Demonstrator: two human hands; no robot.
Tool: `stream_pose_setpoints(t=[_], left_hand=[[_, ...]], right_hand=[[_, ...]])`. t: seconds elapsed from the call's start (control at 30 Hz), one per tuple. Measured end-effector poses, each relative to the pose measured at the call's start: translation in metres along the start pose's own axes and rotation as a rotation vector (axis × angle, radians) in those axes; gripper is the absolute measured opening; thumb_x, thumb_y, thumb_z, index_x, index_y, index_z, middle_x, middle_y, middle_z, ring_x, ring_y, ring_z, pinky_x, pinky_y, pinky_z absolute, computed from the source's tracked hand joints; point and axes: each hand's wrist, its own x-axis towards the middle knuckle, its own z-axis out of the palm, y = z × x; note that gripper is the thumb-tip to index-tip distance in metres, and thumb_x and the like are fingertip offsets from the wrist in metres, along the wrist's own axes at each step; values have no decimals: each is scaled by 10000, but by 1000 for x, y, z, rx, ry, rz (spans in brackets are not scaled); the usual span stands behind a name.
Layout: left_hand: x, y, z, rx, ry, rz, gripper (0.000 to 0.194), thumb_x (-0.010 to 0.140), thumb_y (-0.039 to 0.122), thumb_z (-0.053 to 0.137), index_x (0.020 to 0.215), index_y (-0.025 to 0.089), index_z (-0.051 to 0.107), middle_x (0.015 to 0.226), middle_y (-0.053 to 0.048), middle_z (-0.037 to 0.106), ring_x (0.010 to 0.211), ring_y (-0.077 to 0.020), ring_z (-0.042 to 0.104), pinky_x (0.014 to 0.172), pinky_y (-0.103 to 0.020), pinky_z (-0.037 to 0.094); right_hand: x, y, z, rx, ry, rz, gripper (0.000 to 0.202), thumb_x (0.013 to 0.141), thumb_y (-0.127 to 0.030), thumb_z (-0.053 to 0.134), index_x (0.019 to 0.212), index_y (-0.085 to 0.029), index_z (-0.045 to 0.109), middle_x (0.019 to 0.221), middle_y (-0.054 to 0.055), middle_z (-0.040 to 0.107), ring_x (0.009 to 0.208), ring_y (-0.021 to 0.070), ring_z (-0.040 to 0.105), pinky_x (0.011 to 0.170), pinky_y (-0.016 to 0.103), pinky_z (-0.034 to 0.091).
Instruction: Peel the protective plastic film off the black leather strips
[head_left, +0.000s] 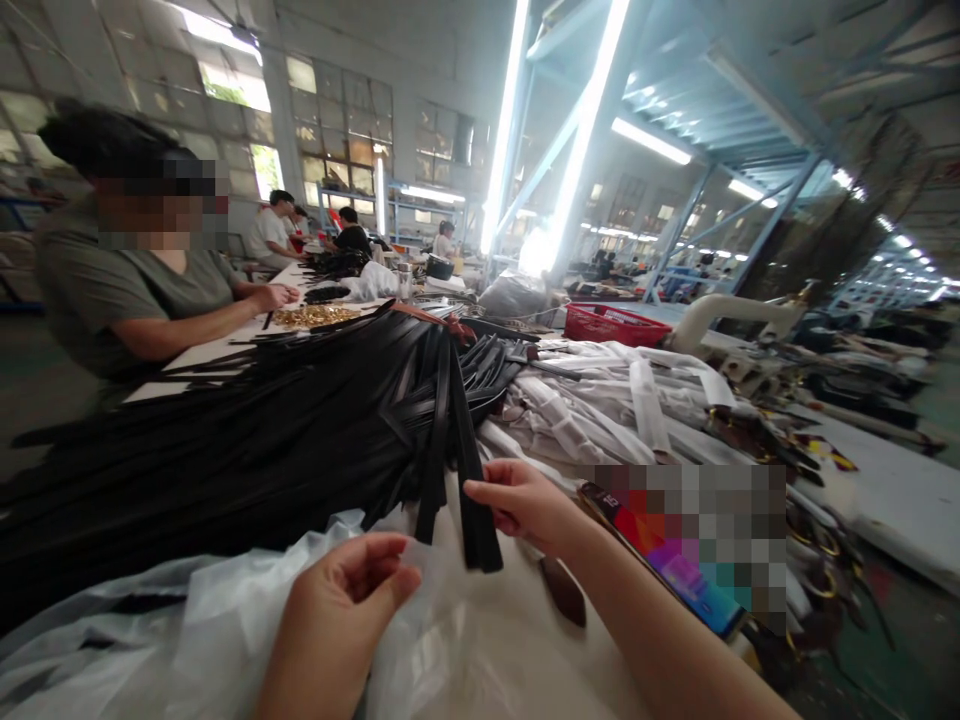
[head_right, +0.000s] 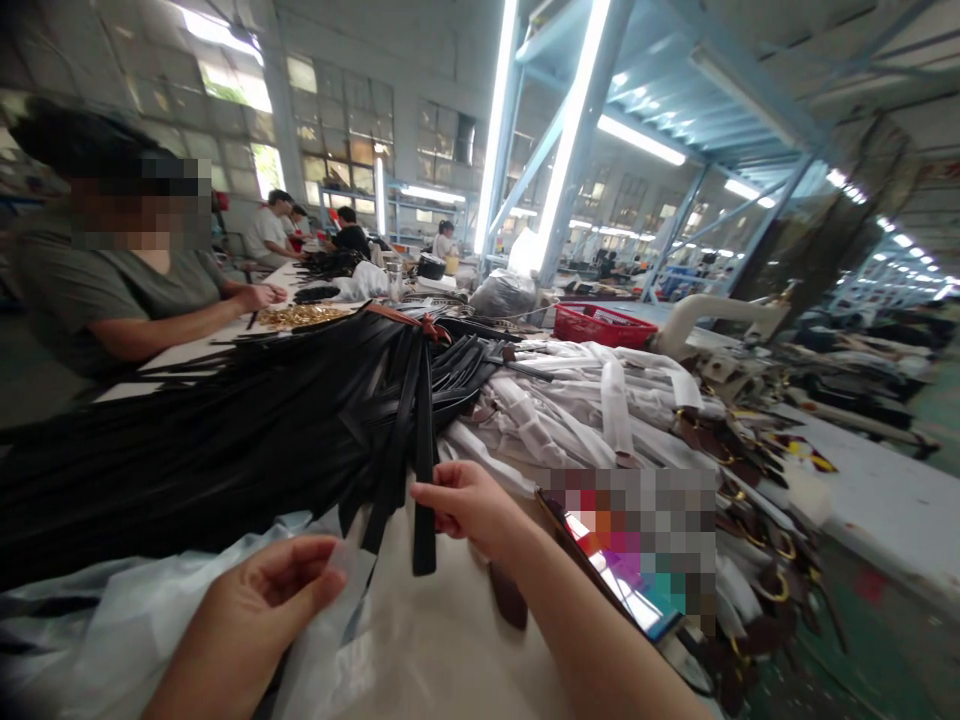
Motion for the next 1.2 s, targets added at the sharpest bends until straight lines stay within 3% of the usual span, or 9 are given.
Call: stream_pose_setpoints(t=[0.07,0.13,0.23,0.37,0.43,0.6,0.67,0.9,1.2], left_hand=[[-1,1,0,37,-32,64,199,606,354,807,718,197,758,674,-24,695,692,-209,638,650,-265,503],[-2,4,1,88,-74,150,195,663,386,765,617,199,736,651,-12,635,673,-182,587,622,-235,461],[-4,7,2,124,-87,211,241,679,384,756,543,196,694,650,-1,557,639,-156,517,577,-220,412],[-4,8,0,132,-106,197,243,665,341,757,494,191,671,633,1,518,619,-148,494,554,-224,387],[-3,8,-2,153,-108,191,236,658,329,748,483,192,670,644,-5,525,627,-152,506,556,-229,390],[0,4,-5,282,-183,198,198,634,297,727,467,200,685,607,-16,541,603,-165,535,560,-248,414],[1,4,-4,275,-145,207,201,612,288,727,442,202,666,592,-13,540,584,-160,529,551,-249,414],[3,5,-6,290,-195,180,171,619,291,751,481,204,702,625,-17,559,606,-166,551,561,-248,420],[-5,12,0,217,-140,181,145,630,293,733,516,205,724,619,-12,557,607,-160,538,560,-241,400]], right_hand=[[-9,-11,2,189,-47,-51,567,690,-757,582,760,-210,452,577,-70,482,351,22,251,322,156,213],[-19,-18,6,473,-150,-118,548,678,-700,669,779,-213,439,633,-61,548,327,-6,240,301,121,200],[-32,-16,12,816,-493,-157,455,661,-473,822,733,-196,467,671,-12,654,312,4,378,287,93,263],[-43,-10,14,682,-975,-101,399,619,-434,853,639,-147,578,726,66,686,465,97,591,401,171,468],[-43,-11,16,677,-899,-126,360,636,-399,851,650,-132,610,712,63,674,486,104,603,420,174,478],[-29,-18,19,892,-29,-236,290,689,-250,834,792,-175,573,719,-11,664,402,39,514,361,111,402],[-24,-17,20,843,108,-248,311,692,-264,837,841,-175,579,715,-16,651,433,45,527,394,121,426],[-23,-3,22,554,-8,-324,271,768,-313,790,858,-162,583,628,-18,621,450,92,556,409,182,456],[-23,-5,21,529,44,-314,285,755,-309,800,830,-153,574,560,-31,599,413,84,539,386,164,436]])
